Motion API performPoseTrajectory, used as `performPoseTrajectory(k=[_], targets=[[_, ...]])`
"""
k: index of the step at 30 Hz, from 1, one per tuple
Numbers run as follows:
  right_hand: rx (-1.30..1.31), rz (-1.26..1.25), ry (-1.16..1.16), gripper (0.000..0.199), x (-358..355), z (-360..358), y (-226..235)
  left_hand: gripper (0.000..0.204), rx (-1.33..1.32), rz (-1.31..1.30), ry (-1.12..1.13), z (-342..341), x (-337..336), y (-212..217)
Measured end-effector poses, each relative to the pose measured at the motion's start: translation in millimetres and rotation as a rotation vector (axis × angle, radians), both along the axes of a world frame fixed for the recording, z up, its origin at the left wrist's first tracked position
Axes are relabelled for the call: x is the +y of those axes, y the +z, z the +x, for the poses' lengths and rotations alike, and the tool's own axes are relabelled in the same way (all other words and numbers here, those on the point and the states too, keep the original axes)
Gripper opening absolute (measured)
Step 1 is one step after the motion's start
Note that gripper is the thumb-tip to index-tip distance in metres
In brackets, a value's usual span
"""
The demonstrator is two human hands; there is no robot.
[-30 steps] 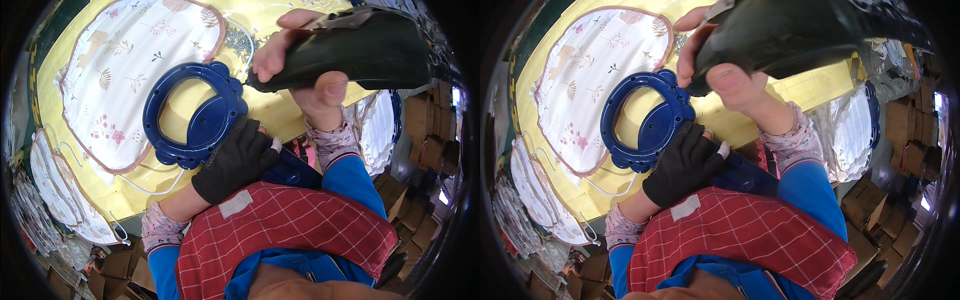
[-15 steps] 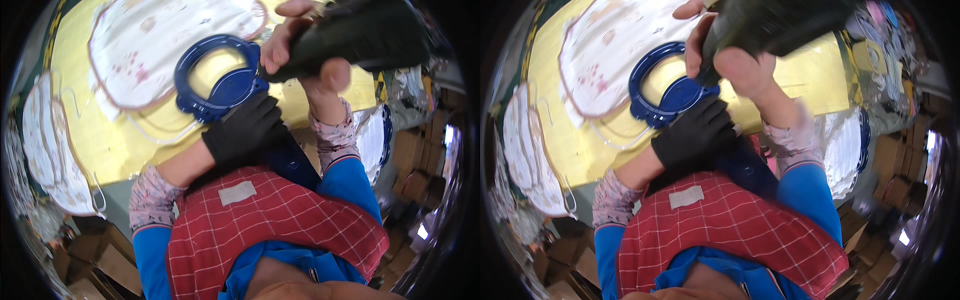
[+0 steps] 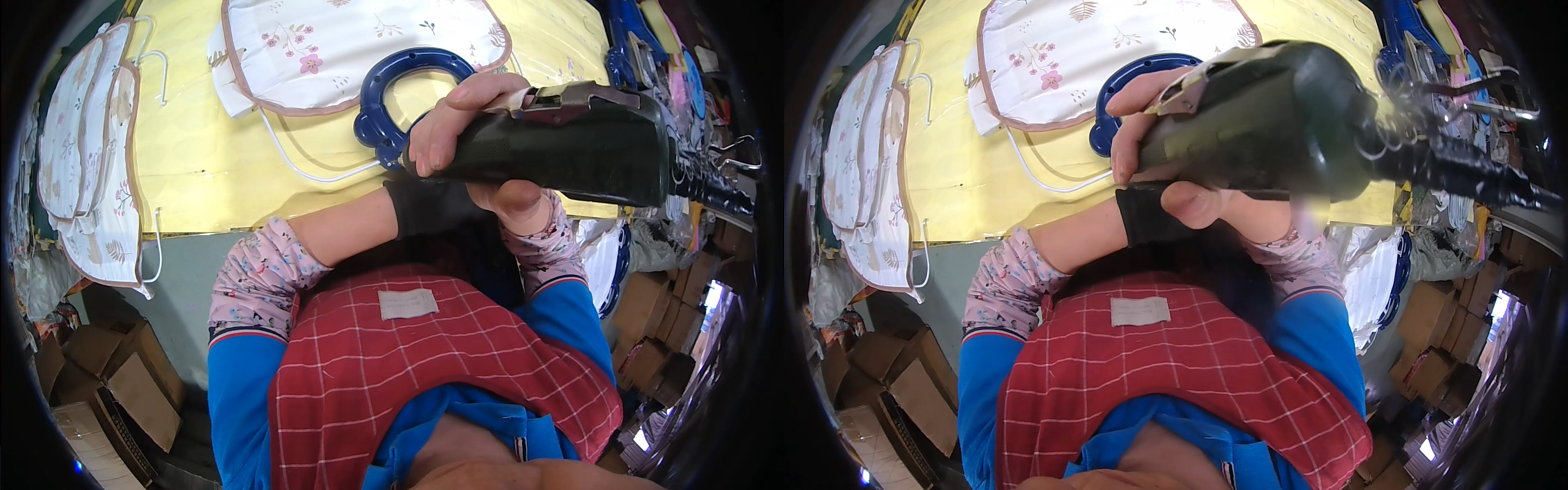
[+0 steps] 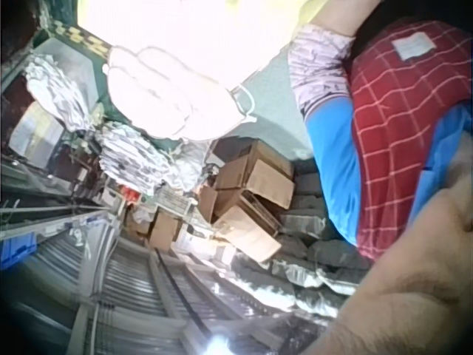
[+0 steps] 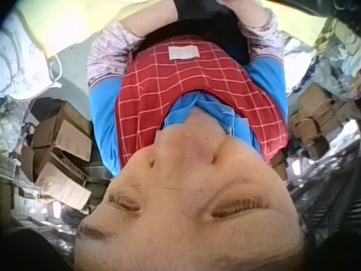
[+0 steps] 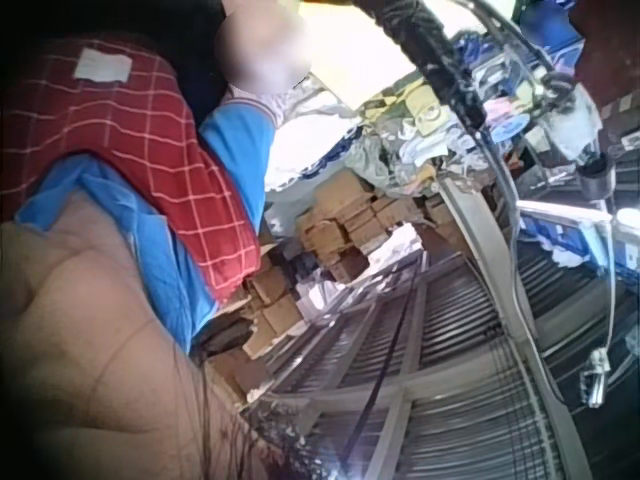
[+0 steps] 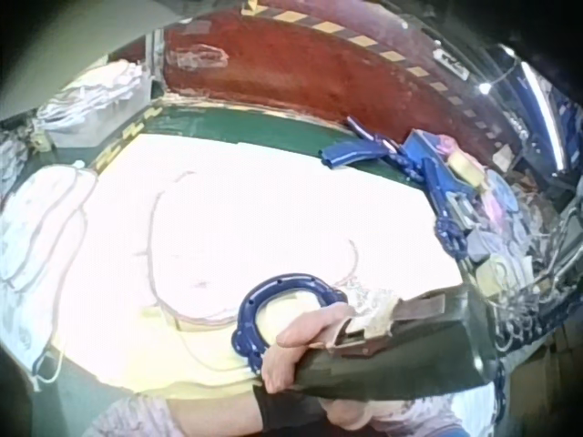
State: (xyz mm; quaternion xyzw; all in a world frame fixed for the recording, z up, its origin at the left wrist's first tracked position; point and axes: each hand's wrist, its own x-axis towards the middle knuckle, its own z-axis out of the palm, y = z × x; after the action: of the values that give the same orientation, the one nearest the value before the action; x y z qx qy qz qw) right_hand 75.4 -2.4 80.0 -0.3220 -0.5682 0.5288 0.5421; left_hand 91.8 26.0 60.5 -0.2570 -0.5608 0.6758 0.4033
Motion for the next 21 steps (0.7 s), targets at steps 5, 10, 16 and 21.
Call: performPoseTrajectory(k=[5,10,16,21], targets=[[-0.024,0.002,-0.006,0.088,-1.8,-2.9,0.7,0.034,-0.027,-0.063,-0.073,-1.2,-12.1,18.9],[-0.032,0.011,0.019,0.088,-3.6,-3.6,0.7,0.031,-0.038,-0.119,-0.12,-6.3,-22.0,26.3],[-0.035,0.001,0.046,0.087,-2.1,-6.3,1.2,0.032,-0.076,-0.143,-0.155,-6.4,-24.6,29.0],[-0.029,-0.017,0.145,0.086,9.6,-8.1,3.5,0.028,0.032,-0.01,-0.219,-18.8,-22.1,2.0]])
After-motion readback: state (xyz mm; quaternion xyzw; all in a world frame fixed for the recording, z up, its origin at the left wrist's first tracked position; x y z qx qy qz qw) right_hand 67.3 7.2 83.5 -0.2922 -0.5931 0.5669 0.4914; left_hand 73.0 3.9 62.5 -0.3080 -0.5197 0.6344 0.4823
